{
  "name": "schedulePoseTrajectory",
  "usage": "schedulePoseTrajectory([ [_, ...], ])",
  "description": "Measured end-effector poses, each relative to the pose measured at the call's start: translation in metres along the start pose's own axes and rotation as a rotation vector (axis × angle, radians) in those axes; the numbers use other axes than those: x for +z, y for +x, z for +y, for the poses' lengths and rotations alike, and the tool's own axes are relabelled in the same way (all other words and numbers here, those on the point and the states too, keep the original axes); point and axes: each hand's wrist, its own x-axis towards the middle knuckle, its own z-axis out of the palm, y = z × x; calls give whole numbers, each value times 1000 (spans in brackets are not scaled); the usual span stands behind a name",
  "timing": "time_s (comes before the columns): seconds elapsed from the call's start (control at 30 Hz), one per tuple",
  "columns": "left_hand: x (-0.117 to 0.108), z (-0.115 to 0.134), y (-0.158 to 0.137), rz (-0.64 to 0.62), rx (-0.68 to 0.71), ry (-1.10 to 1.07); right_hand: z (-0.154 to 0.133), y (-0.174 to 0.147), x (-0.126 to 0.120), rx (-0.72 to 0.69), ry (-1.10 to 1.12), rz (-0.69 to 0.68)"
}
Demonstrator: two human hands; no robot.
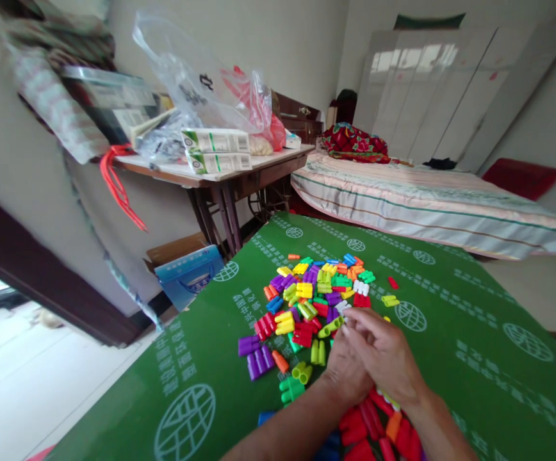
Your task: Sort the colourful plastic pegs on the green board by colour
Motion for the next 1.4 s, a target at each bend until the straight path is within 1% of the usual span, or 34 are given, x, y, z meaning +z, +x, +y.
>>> schedulePoseTrajectory([
  [0.07, -10, -4, 4, -32, 232, 5, 21, -12, -19, 91, -4, 57],
  [0.1, -16, -6, 6, -49, 324, 16, 32, -19, -26, 149, -14, 98],
  [0.13, -23, -8, 8, -60, 370, 28, 43, -26, -30, 205, -20, 126],
  [0.23, -39, -11, 12, -101, 354, 13, 68, -45, -30, 318, -21, 152],
  [0.33, -52, -17, 19, -142, 337, 0, 78, -50, -19, 306, -54, 105],
  [0.37, -57, -21, 23, -149, 308, 6, 78, -49, -15, 280, -76, 80],
  [0.43, -68, -35, 33, -154, 200, 38, 75, -44, -8, 221, -120, 23],
  [0.5, -82, -53, 45, -159, 22, 108, 73, -40, -2, 162, -151, -38],
  [0.57, -94, -75, 59, -178, -156, 224, 71, -38, 1, 124, -175, -75],
  [0.63, -103, -94, 71, -243, -352, 309, 72, -38, 2, 105, -191, -89],
  [0.67, -106, -102, 76, -285, -426, 322, 73, -38, 3, 101, -197, -88],
  [0.73, -106, -113, 83, -344, -507, 317, 75, -40, 3, 95, -200, -91],
  [0.8, -100, -116, 87, -374, -526, 291, 75, -41, 4, 91, -196, -95],
  [0.93, -86, -109, 90, -386, -510, 234, 64, -41, 7, 74, -171, -136],
  [1.03, -81, -105, 92, -377, -479, 197, 56, -37, 3, 15, -159, -171],
  [1.07, -80, -106, 93, -376, -466, 183, 57, -35, -2, 7, -177, -142],
  [1.1, -79, -108, 93, -377, -455, 169, 60, -35, -9, 20, -214, -85],
  [1.13, -79, -111, 94, -378, -444, 154, 66, -35, -18, 67, -278, -6],
  [1.17, -78, -114, 95, -380, -434, 138, 75, -37, -29, 147, -364, 77],
  [1.2, -76, -119, 96, -380, -426, 121, 85, -41, -39, 255, -461, 139],
  [1.23, -74, -123, 97, -379, -419, 103, 96, -46, -49, 385, -570, 158],
  [1.27, -72, -126, 98, -378, -412, 83, 106, -53, -57, 502, -658, 125],
  [1.3, -70, -129, 99, -375, -405, 61, 116, -59, -63, 580, -713, 77],
  [1.33, -68, -131, 100, -372, -397, 36, 123, -66, -65, 602, -750, 43],
  [1.4, -64, -132, 102, -367, -383, -18, 130, -74, -61, 542, -766, 22],
])
